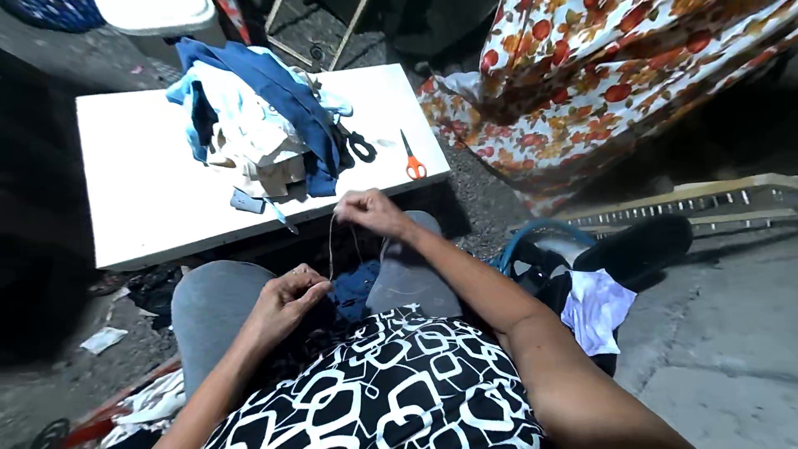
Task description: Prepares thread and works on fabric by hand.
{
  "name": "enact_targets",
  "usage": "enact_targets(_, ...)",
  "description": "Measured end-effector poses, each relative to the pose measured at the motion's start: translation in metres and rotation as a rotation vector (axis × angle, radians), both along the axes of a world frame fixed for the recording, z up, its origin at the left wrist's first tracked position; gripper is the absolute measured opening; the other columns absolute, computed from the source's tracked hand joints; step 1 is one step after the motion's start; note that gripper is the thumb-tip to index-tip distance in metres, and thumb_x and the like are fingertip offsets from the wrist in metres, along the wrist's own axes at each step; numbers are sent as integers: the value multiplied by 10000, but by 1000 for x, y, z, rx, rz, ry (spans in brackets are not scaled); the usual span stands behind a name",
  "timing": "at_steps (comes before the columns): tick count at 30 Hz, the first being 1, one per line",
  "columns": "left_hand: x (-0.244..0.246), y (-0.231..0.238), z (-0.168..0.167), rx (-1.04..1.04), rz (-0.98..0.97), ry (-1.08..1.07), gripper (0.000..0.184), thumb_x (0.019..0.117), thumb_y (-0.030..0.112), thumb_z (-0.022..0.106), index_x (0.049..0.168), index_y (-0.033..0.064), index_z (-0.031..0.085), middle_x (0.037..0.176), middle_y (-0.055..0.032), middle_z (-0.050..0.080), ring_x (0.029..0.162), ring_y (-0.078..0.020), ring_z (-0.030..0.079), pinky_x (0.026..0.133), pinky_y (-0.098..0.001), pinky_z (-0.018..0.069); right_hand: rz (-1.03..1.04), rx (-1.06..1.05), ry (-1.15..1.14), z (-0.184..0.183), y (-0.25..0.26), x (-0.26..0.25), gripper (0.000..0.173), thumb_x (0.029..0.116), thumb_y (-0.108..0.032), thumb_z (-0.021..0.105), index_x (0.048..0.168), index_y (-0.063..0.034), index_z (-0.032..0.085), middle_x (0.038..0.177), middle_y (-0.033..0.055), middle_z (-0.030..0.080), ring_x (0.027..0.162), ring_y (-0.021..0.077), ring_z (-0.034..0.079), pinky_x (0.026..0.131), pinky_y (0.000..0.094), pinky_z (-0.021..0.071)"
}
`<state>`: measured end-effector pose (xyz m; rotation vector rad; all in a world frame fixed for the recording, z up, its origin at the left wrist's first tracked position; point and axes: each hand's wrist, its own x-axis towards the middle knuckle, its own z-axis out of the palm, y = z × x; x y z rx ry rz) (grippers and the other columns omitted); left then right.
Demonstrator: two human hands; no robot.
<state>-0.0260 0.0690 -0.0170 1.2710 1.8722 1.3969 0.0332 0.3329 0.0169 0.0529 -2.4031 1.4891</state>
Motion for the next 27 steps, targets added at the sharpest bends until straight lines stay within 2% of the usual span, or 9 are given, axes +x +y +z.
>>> enact_targets(2,-12,7,5,-143,8,110,208,982,261,627,933,100,749,897,33,661,819,-4,615,760,-219,525,-297,362,-187,-15,52,-14,231,1004,-105,586,1040,87,709,1106,231,687,1048,310,680,964,447,545)
enact_targets(3,-18,8,8,-210,3,139,199,981,245,644,937,83,750,897,0,668,828,-57,624,775,-300,530,-428,469,-328,-19,75,-18,255,1008,-114,577,1124,81,694,1205,265,654,1145,368,649,1018,498,517)
enact_targets(6,-36,6,19,-326,35,154,141,981,198,676,918,106,762,862,-21,711,810,-143,668,763,-455,546,-672,632,-615,-39,134,-25,397,973,-105,603,1331,67,592,1399,314,533,1264,469,566,1021,604,495)
enact_targets(9,-42,-2,35,-387,118,-8,193,1024,194,641,901,105,760,720,-14,681,573,-111,603,554,-331,522,-718,698,-674,-54,161,-30,459,928,-82,634,1363,50,570,1440,319,495,1223,500,583,963,641,517)
enact_targets(10,-43,-5,39,-378,127,-116,203,1034,187,623,918,82,751,726,-30,698,554,-116,636,536,-303,564,-724,709,-676,-55,163,-32,473,919,-78,647,1365,55,563,1448,332,478,1207,519,585,947,654,520)
enact_targets(14,-40,-17,36,-185,163,-538,190,1058,109,539,1010,-3,685,884,-114,749,707,-196,741,659,-355,650,-785,752,-809,-39,153,-46,653,847,-79,724,1424,104,481,1534,388,343,1191,593,555,933,718,482)
enact_targets(19,-29,-29,22,-35,241,-836,179,1089,138,469,1062,27,607,927,-126,725,788,-238,754,719,-393,655,-814,777,-931,-37,148,-50,674,818,-53,747,1395,150,463,1518,383,363,1222,554,560,942,680,496)
enact_targets(24,-21,-36,18,33,273,-939,177,1107,176,426,1093,65,564,919,-129,724,807,-264,758,738,-416,653,-775,764,-920,-42,149,-40,527,890,-49,684,1340,162,508,1462,387,429,1299,544,512,1003,669,472)
enact_targets(27,-18,-40,22,69,265,-962,173,1111,173,409,1095,70,547,910,-131,718,810,-272,759,737,-422,653,-785,509,-886,-32,157,-33,458,861,-90,734,1224,152,594,1282,337,603,1206,449,605,981,619,498)
